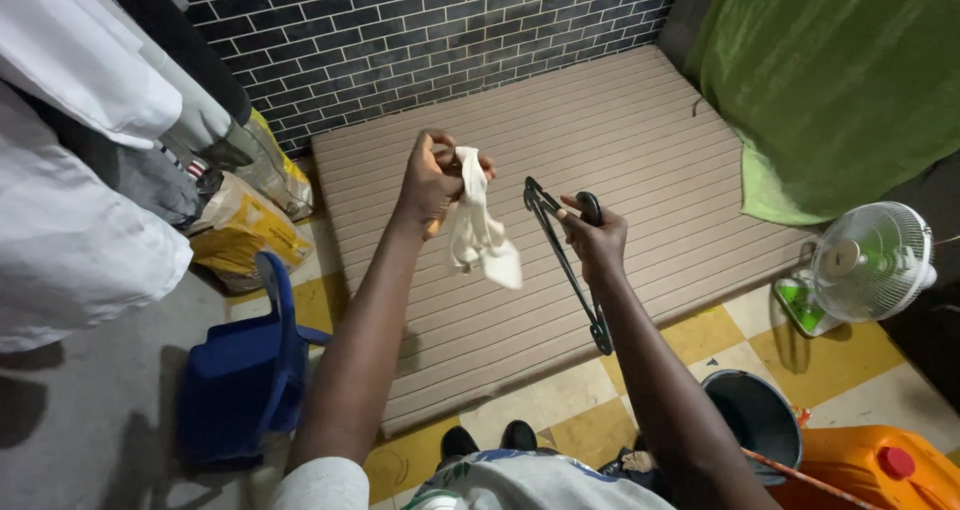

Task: The person hangs a black garment and a white tank top on hangers, places them on a wall-mounted rack, moves a blue plastic chair, folds a mattress against a tiled wall, and sweeps the floor with a broom.

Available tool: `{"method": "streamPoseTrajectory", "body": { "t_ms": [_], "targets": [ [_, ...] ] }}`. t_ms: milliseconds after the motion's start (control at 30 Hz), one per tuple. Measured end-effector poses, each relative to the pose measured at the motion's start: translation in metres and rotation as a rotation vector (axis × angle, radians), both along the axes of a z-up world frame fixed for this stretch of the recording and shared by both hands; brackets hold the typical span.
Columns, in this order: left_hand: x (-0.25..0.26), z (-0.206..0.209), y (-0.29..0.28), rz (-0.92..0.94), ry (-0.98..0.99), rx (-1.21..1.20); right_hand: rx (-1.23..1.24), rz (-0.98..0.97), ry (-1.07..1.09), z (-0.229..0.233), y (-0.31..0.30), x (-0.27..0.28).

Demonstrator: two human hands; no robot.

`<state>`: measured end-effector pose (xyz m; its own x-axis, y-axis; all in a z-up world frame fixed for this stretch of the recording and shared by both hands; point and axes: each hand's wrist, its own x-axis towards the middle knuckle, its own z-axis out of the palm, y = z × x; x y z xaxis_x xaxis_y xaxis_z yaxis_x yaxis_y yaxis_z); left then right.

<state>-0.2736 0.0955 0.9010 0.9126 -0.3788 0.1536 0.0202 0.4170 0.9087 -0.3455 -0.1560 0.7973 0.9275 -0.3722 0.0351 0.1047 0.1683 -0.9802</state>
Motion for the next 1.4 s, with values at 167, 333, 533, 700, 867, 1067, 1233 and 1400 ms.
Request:
{"method": "streamPoseTrajectory", "body": {
  "t_ms": [167, 333, 533, 700, 867, 1067, 1233, 1400],
  "targets": [
    [0.005, -0.015, -0.005, 0.351, -0.301, 0.565, -0.007, 0.013, 0.016, -0.005, -0.001, 0.001],
    [0.019, -0.03, 0.001, 0.427, -0.593, 0.583, 0.018, 0.033, 0.006, -0.004, 0.001, -0.001],
    [0.025, -0.033, 0.012, 0.447, -0.41, 0.825, 0.096, 0.012, -0.018, -0.008, 0.001, 0.001],
    [0.016, -0.017, 0.021, 0.494, -0.223, 0.912, 0.192, 0.041, -0.015, 0.0, 0.001, -0.005],
    [0.017, -0.013, 0.024, 0.547, -0.072, 0.864, 0.212, 0.03, -0.07, 0.012, -0.006, -0.009],
    [0.024, -0.018, 0.028, 0.562, -0.015, 0.714, 0.314, 0.016, -0.235, -0.004, -0.035, 0.0],
    [0.018, -0.007, 0.028, 0.395, -0.014, 0.526, 0.43, 0.142, -0.429, -0.015, -0.049, 0.006],
    [0.032, -0.019, 0.026, 0.193, 0.085, 0.278, 0.388, 0.076, -0.328, -0.006, -0.044, 0.005]
  ]
}}
